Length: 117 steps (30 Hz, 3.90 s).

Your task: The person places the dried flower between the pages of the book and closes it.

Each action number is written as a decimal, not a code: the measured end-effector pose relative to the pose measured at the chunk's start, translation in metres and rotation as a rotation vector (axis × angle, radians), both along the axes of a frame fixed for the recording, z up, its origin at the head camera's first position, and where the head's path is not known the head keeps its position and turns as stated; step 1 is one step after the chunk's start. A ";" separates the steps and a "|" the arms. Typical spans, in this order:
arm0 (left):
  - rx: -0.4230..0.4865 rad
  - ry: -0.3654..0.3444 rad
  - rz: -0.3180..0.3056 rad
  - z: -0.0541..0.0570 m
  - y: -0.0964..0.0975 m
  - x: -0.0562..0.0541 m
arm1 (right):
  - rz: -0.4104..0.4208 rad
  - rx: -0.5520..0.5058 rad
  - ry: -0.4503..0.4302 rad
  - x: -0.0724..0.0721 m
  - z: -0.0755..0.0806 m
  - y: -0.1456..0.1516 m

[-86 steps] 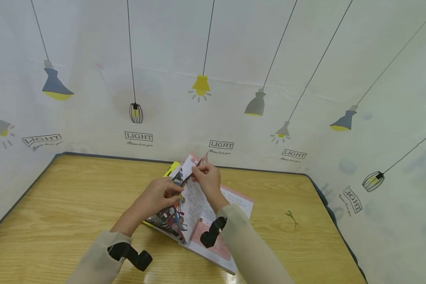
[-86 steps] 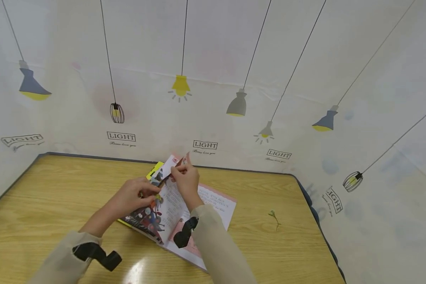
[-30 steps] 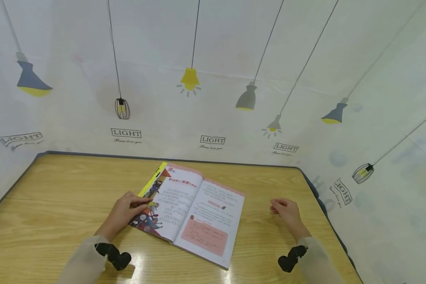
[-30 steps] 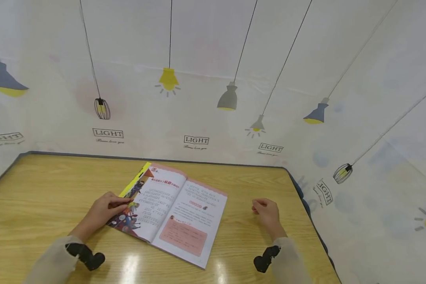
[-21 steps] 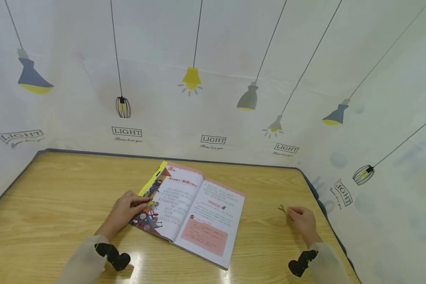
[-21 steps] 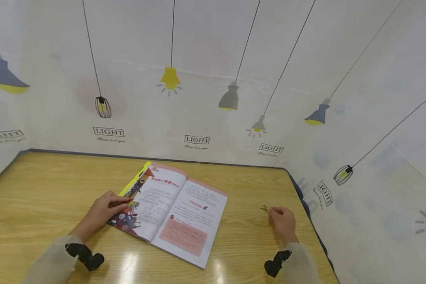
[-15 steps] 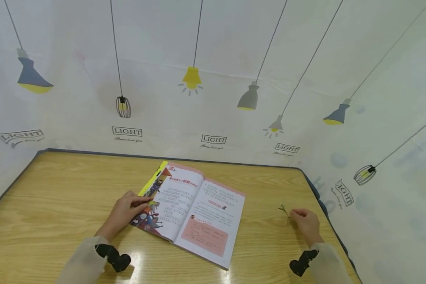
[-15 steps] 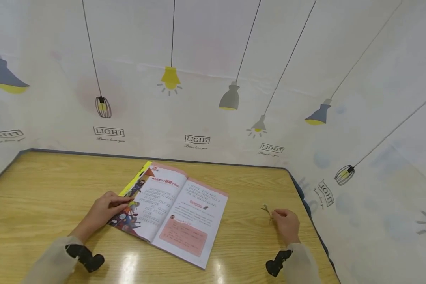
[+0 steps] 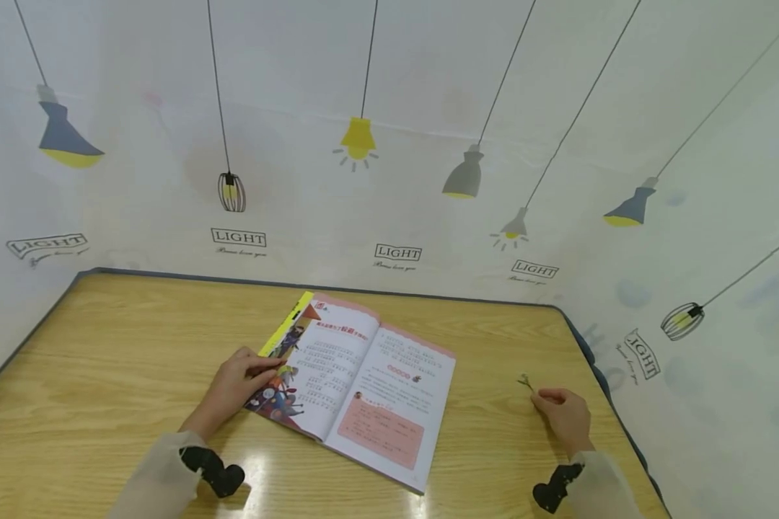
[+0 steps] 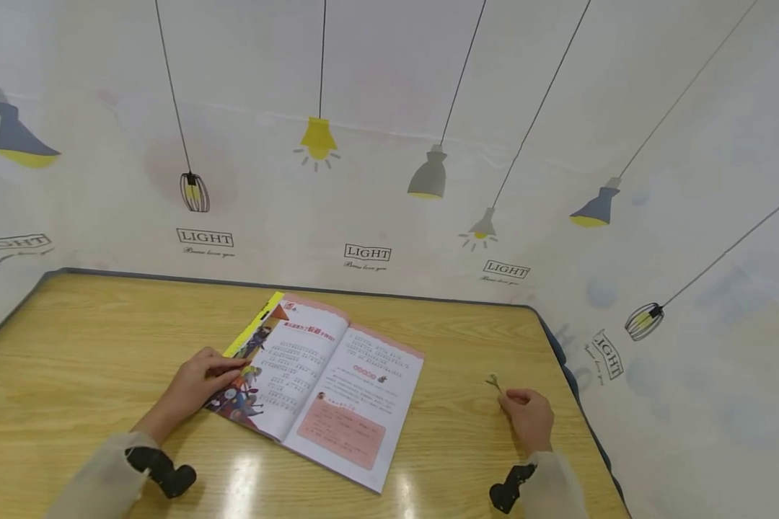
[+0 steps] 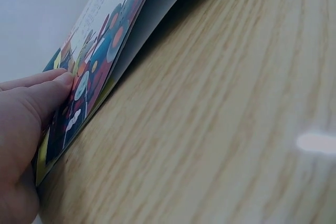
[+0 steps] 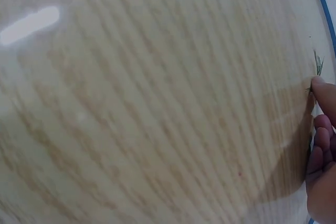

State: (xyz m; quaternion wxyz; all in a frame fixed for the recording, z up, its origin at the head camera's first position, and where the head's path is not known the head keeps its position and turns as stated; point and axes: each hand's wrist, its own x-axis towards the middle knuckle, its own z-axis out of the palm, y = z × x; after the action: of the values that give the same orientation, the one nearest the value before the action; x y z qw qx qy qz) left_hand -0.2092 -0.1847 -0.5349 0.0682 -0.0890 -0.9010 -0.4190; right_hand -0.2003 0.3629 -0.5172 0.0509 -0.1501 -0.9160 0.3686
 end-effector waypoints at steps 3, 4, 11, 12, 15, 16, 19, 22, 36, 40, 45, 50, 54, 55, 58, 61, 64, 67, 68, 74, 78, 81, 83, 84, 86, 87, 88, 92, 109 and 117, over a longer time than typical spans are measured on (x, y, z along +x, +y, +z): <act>0.008 -0.001 -0.004 0.001 0.001 0.000 | -0.013 0.025 0.030 0.001 -0.004 0.000; 0.010 0.000 -0.005 0.001 0.001 0.000 | -0.017 0.033 0.039 0.001 -0.005 0.000; 0.018 0.006 -0.012 0.000 0.000 0.000 | -0.023 0.075 0.051 0.000 -0.009 -0.002; 0.017 0.006 -0.011 0.000 0.000 0.000 | -0.023 0.076 0.045 0.000 -0.008 -0.002; 0.012 0.005 -0.011 0.000 0.000 0.001 | -0.015 0.076 0.022 0.000 -0.005 -0.004; 0.008 0.004 -0.010 0.000 0.000 0.001 | -0.009 0.078 0.017 0.000 -0.004 -0.005; 0.000 -0.002 -0.005 0.000 0.000 0.001 | 0.009 0.085 -0.001 0.000 -0.003 -0.005; -0.004 -0.002 0.000 0.000 0.001 0.001 | 0.029 0.087 -0.019 -0.001 -0.004 -0.004; -0.008 -0.008 -0.003 0.000 0.000 0.001 | 0.009 0.068 0.004 0.001 -0.002 -0.008; -0.004 -0.012 -0.006 0.000 -0.001 0.001 | -0.023 0.042 0.023 0.001 0.000 -0.015; -0.006 -0.011 -0.001 0.000 -0.001 0.002 | -0.053 0.001 0.063 0.001 0.005 -0.028; -0.003 -0.007 -0.010 0.000 0.000 0.003 | -0.056 -0.045 0.077 0.003 0.008 -0.042; 0.004 -0.001 -0.012 -0.001 0.000 0.003 | -0.049 -0.090 0.074 0.002 0.008 -0.054; 0.005 -0.001 -0.011 -0.001 0.000 0.003 | -0.051 -0.104 0.076 0.002 0.008 -0.057; 0.006 0.005 -0.010 -0.001 0.001 0.002 | -0.055 -0.150 0.085 0.001 0.009 -0.066; 0.012 0.007 -0.015 -0.001 0.001 0.002 | -0.054 -0.185 0.102 0.000 0.009 -0.075; 0.010 0.002 -0.016 0.000 0.001 0.002 | -0.044 -0.198 0.117 0.000 0.009 -0.083; 0.006 -0.008 -0.012 0.001 0.001 0.002 | -0.029 -0.213 0.129 0.001 0.010 -0.091; 0.005 -0.009 -0.009 0.001 0.001 0.002 | -0.024 -0.216 0.130 0.001 0.010 -0.094; 0.005 -0.004 -0.012 0.002 0.002 0.002 | 0.003 -0.250 0.128 0.001 0.011 -0.111; 0.003 0.002 -0.015 0.002 0.002 0.002 | 0.005 -0.259 0.152 0.001 0.007 -0.120; -0.001 0.011 -0.016 0.001 0.002 0.002 | 0.000 -0.270 0.170 0.001 0.006 -0.128; -0.002 0.014 -0.017 0.001 0.002 0.002 | -0.008 -0.281 0.174 0.001 0.006 -0.133; -0.003 0.014 -0.018 0.001 0.002 0.002 | -0.012 -0.288 0.175 0.002 0.006 -0.136; -0.001 0.009 -0.016 0.001 0.002 0.002 | -0.017 -0.305 0.173 0.002 0.007 -0.141; 0.000 0.005 -0.015 0.001 0.002 0.002 | -0.021 -0.310 0.172 0.002 0.007 -0.143; 0.002 0.001 -0.014 0.001 0.002 0.002 | -0.024 -0.317 0.171 0.003 0.008 -0.145; 0.005 -0.003 -0.011 0.001 0.002 0.002 | -0.052 -0.339 0.172 0.001 0.007 -0.155; -0.001 -0.008 -0.002 0.001 0.002 0.003 | -0.198 -0.395 0.185 0.003 0.010 -0.189; -0.002 -0.010 0.004 0.001 0.002 0.003 | -0.232 -0.402 0.235 0.002 0.008 -0.202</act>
State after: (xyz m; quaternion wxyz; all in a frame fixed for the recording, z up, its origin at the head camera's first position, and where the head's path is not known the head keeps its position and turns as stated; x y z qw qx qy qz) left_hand -0.2058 -0.1831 -0.5338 0.0645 -0.0853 -0.9020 -0.4182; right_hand -0.1983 0.1610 -0.5095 0.1683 -0.2175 -0.7888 0.5497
